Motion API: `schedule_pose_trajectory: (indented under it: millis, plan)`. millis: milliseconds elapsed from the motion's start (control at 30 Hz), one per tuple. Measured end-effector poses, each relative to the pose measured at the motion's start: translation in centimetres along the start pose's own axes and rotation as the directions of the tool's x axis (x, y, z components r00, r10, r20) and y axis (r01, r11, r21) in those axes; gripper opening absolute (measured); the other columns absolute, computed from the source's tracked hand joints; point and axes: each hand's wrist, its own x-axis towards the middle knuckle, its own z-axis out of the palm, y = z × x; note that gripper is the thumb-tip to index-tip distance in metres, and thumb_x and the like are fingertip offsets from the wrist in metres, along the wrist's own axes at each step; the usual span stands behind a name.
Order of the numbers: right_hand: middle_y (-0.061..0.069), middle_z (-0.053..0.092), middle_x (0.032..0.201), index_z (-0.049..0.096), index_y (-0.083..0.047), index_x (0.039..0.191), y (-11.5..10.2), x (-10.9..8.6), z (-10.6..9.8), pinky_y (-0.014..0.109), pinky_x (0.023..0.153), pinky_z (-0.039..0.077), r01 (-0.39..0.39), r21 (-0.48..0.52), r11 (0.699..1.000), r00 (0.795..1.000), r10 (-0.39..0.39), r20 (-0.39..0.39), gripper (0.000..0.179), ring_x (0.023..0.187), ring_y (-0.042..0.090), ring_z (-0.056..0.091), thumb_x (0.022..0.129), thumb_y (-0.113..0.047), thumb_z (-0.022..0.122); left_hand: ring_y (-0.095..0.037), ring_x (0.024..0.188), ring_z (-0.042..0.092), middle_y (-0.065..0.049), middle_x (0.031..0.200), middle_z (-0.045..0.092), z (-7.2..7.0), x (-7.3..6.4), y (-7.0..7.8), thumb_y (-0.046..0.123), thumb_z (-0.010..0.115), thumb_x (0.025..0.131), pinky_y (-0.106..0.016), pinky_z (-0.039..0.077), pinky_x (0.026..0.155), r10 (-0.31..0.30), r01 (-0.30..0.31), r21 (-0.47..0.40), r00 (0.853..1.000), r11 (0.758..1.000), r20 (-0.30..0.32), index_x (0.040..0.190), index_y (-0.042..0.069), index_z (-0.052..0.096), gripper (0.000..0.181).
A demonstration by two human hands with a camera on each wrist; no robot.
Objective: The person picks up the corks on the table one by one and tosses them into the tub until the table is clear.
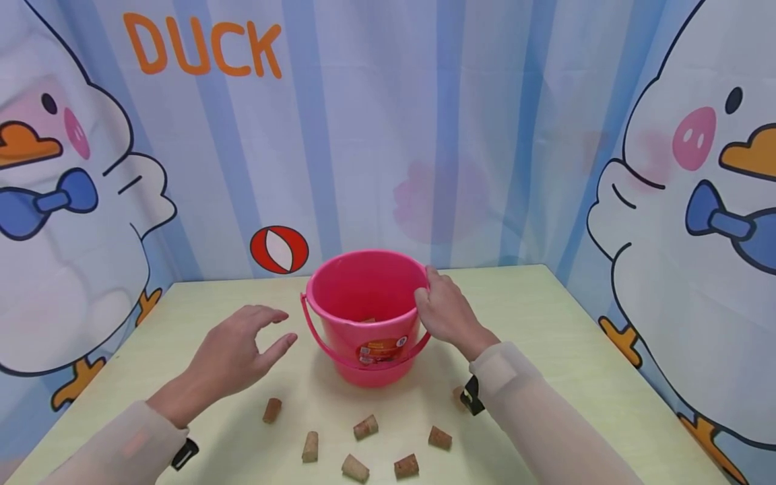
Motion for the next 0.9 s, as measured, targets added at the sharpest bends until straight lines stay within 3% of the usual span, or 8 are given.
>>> schedule_pose_trajectory:
  millis: [433,900]
  plan:
    - [0.019,0.06,0.108,0.042,-0.001,0.148,-0.1,-0.1,0.0,0.032,0.068,0.055,-0.013,0.009,1.0,1.0,0.013,0.0,0.05,0.086,0.026,0.055,0.1,-0.018,0.045,-0.03,0.108,0.068,-0.01,0.116,0.073,0.3,-1.0,-0.9,0.036,0.079,0.089,-0.047,0.061,0.084,-0.015,0.014,0.02,0.997,1.0,0.071,0.119,0.006,0.073,0.043]
    - [0.018,0.06,0.115,0.041,-0.003,0.149,-0.1,-0.1,0.1,0.034,0.072,0.058,-0.029,0.015,0.999,1.0,0.029,-0.003,0.052,0.094,0.028,0.055,0.1,-0.018,0.048,-0.03,0.113,0.067,-0.008,0.119,0.073,0.5,-1.8,-1.3,0.04,0.079,0.089,-0.049,0.059,0.09,-0.05,0.047,0.022,0.981,0.999,0.187,0.12,0.009,0.074,0.044]
